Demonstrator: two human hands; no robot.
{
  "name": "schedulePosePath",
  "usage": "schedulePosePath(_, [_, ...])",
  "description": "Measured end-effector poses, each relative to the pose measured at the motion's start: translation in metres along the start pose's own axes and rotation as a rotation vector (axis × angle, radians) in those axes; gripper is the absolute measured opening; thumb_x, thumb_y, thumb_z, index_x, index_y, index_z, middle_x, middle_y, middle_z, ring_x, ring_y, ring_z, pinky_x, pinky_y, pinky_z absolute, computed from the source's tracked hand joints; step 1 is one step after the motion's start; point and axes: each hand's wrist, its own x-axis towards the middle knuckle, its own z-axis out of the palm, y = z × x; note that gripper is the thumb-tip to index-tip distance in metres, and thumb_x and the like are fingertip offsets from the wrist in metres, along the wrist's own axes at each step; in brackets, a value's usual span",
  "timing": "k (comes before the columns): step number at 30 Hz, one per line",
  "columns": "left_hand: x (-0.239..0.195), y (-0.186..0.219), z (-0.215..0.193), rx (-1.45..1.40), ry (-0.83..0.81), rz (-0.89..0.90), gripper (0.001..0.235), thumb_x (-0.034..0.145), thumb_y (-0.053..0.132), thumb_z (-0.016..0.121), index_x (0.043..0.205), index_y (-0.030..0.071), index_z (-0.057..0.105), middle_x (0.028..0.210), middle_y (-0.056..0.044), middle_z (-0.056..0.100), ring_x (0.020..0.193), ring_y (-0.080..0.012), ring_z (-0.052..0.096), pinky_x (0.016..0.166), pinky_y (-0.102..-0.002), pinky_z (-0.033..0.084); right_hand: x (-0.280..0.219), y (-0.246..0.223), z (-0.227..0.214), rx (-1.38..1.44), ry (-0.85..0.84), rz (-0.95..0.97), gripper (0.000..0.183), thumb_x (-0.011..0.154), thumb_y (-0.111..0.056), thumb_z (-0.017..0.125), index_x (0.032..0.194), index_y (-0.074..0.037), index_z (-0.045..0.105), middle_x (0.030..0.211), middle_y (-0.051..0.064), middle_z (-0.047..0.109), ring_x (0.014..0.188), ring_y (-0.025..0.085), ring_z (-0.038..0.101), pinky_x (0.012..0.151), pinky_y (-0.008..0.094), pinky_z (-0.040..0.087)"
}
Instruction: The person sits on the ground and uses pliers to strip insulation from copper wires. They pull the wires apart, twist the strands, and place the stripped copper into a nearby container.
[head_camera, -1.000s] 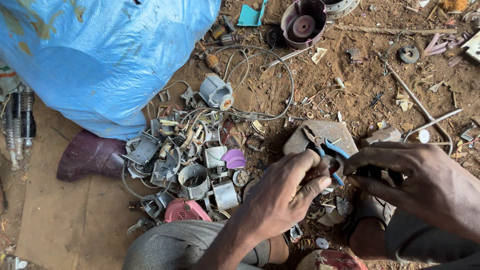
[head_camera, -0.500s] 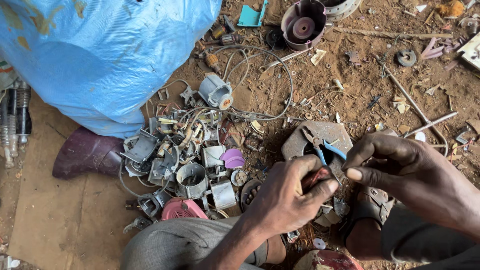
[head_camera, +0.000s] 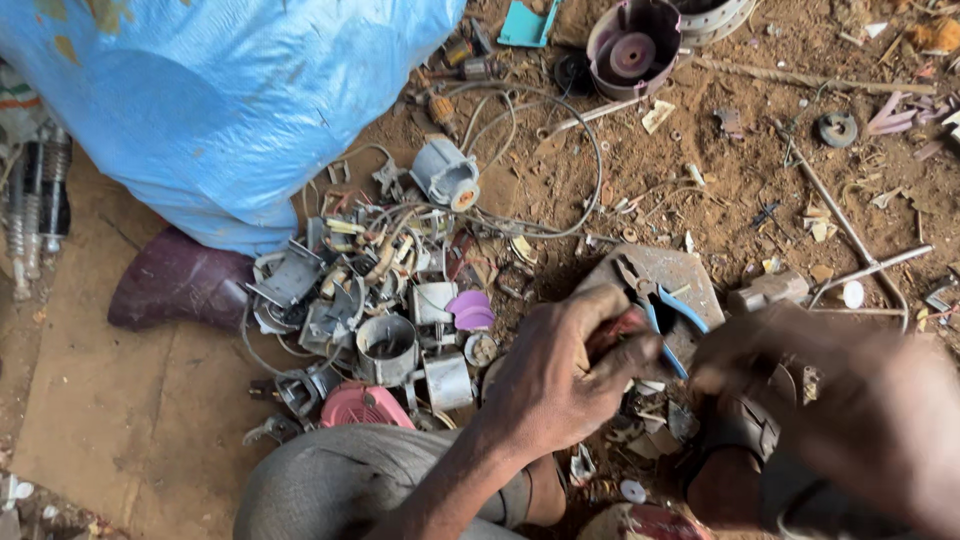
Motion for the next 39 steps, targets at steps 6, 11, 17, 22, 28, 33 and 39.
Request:
schedulePosePath(6, [0.005,0.002,0.0,-0.068,-0.109,-0.143,0.036,0.104,0.044,0.061,0.096,0.009,0.064,0.075,-0.005,0.064,0.055,-0.0086,0.047,0.048,-0.028,0.043,0.014,-0.004,-0.003,-0.12,-0.042,0.055,0.03,0.078,-0.012,0.077,0.108,-0.013,0.076,0.101,0.003,0.077,0.086,0.017,0.074,0.071,0.029,0.064])
schedulePosePath(11, [0.004,-0.002,0.003,0.032,-0.065,-0.037,0.034,0.109,0.043,0.059,0.101,0.01,0.064,0.087,0.001,0.067,0.062,-0.0043,0.053,0.055,-0.025,0.048,0.011,-0.003,-0.011,0.123,-0.077,0.049,0.016,0.084,-0.021,0.081,0.099,-0.018,0.076,0.096,-0.004,0.077,0.085,0.012,0.076,0.07,0.029,0.061])
schedulePosePath(17, [0.008,0.007,-0.004,-0.218,-0.139,-0.158,0.034,0.101,0.044,0.065,0.095,0.011,0.064,0.074,0.003,0.062,0.056,-0.0047,0.047,0.051,-0.024,0.041,0.009,0.02,-0.001,0.042,-0.189,0.274,0.021,0.09,-0.022,0.074,0.111,-0.019,0.074,0.106,-0.004,0.076,0.08,0.014,0.078,0.066,0.03,0.066])
schedulePosePath(22, [0.002,0.015,-0.011,-0.345,-0.15,-0.257,0.036,0.1,0.045,0.069,0.094,0.01,0.063,0.071,0.006,0.051,0.058,-0.0026,0.039,0.052,-0.022,0.034,0.0,0.026,-0.004,0.019,-0.187,-0.012,0.024,0.086,-0.029,0.076,0.105,-0.017,0.074,0.097,-0.002,0.082,0.086,0.016,0.076,0.075,0.033,0.066])
schedulePosePath(28, [0.006,0.026,-0.015,-0.437,-0.257,-0.287,0.034,0.098,0.046,0.065,0.097,0.012,0.062,0.076,0.009,0.054,0.061,-0.002,0.043,0.054,-0.022,0.038,0.009,0.021,-0.01,0.091,-0.109,-0.041,0.024,0.088,-0.034,0.077,0.105,-0.017,0.076,0.1,-0.003,0.077,0.091,0.016,0.075,0.076,0.032,0.066])
schedulePosePath(33, [0.003,0.032,-0.013,-0.507,-0.286,-0.384,0.035,0.104,0.042,0.066,0.1,0.008,0.06,0.079,0.009,0.047,0.072,-0.0016,0.042,0.064,-0.021,0.036,0.01,0.008,-0.011,0.067,-0.162,0.075,0.022,0.087,-0.036,0.077,0.102,-0.021,0.078,0.099,-0.006,0.079,0.089,0.014,0.077,0.077,0.034,0.062])
schedulePosePath(39, [0.004,0.033,-0.016,-0.5,-0.296,-0.319,0.037,0.103,0.041,0.068,0.105,0.004,0.063,0.085,0.005,0.059,0.079,-0.0039,0.056,0.073,-0.026,0.05,0.018,-0.002,-0.018,0.095,-0.318,0.365,0.023,0.085,-0.037,0.075,0.103,-0.023,0.08,0.097,-0.006,0.079,0.09,0.013,0.076,0.081,0.036,0.062])
